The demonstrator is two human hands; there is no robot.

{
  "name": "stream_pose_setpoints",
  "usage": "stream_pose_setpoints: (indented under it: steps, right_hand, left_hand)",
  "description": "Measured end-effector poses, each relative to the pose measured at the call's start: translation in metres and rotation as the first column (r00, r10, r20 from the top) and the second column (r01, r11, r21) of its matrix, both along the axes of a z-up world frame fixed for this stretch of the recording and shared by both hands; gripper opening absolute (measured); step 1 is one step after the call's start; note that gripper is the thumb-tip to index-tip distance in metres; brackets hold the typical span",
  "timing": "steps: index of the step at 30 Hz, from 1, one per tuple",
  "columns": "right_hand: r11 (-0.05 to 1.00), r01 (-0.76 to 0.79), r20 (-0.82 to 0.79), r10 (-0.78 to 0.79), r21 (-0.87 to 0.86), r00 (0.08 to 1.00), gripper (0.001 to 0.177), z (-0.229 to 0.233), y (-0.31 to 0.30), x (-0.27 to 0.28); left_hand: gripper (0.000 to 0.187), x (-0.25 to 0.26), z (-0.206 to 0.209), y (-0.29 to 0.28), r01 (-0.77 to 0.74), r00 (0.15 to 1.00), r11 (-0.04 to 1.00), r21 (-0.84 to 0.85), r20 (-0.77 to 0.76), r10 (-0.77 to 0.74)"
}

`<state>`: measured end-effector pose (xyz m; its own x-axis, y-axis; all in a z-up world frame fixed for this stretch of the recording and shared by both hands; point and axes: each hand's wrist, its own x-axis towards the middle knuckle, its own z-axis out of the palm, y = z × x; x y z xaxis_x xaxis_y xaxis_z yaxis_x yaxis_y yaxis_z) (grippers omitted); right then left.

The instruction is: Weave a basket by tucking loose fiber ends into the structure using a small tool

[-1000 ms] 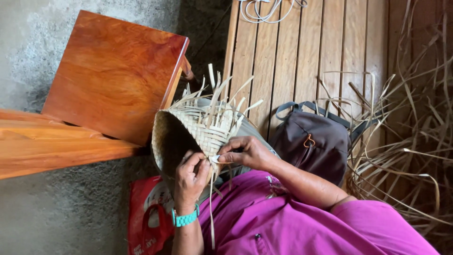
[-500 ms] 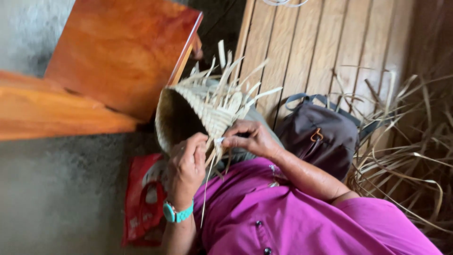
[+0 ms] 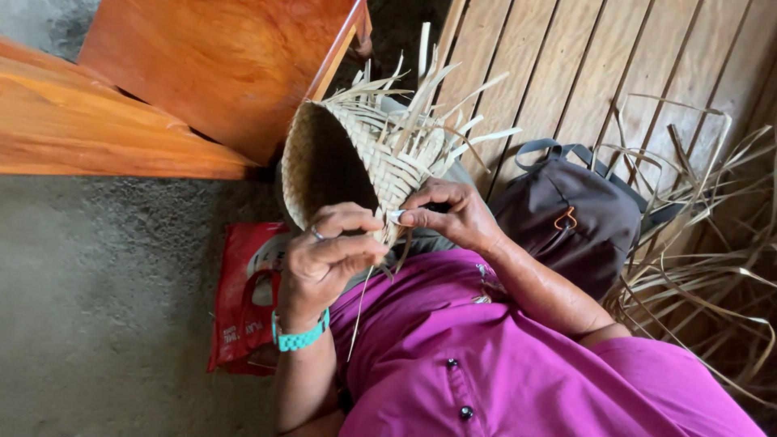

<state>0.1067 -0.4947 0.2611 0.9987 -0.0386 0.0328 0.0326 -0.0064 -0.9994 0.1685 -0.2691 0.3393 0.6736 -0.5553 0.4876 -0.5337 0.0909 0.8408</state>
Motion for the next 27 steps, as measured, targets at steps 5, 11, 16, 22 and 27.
stream_pose_setpoints:
  steps: [5, 11, 16, 22, 27]
  right_hand:
    - [1.000, 0.012, -0.011, -0.012, -0.006, 1.000, 0.013, 0.005, 0.001, 0.000]
    - [1.000, 0.025, -0.027, -0.025, -0.012, 0.999, 0.012, 0.004, 0.000, -0.001]
    - [0.999, 0.032, -0.033, -0.032, -0.012, 0.999, 0.012, 0.002, -0.001, -0.001]
    - [1.000, 0.029, -0.011, -0.029, -0.005, 1.000, 0.012, 0.008, 0.000, -0.001]
    - [1.000, 0.020, -0.047, -0.020, -0.019, 0.999, 0.012, 0.007, -0.001, -0.001]
  left_hand:
    - [0.011, -0.008, -0.008, 0.012, 0.051, 0.989, 0.997, -0.059, -0.139, -0.059]
    - [0.012, 0.002, -0.014, 0.004, -0.171, 0.983, 0.944, 0.283, 0.117, 0.143]
    - [0.014, -0.001, -0.017, 0.002, -0.182, 0.983, 0.943, 0.278, 0.050, 0.175]
    - [0.012, 0.004, -0.009, 0.002, -0.249, 0.963, 0.888, 0.387, 0.200, 0.182]
    - [0.006, 0.004, -0.005, -0.002, -0.280, 0.958, 0.878, 0.388, 0.166, 0.232]
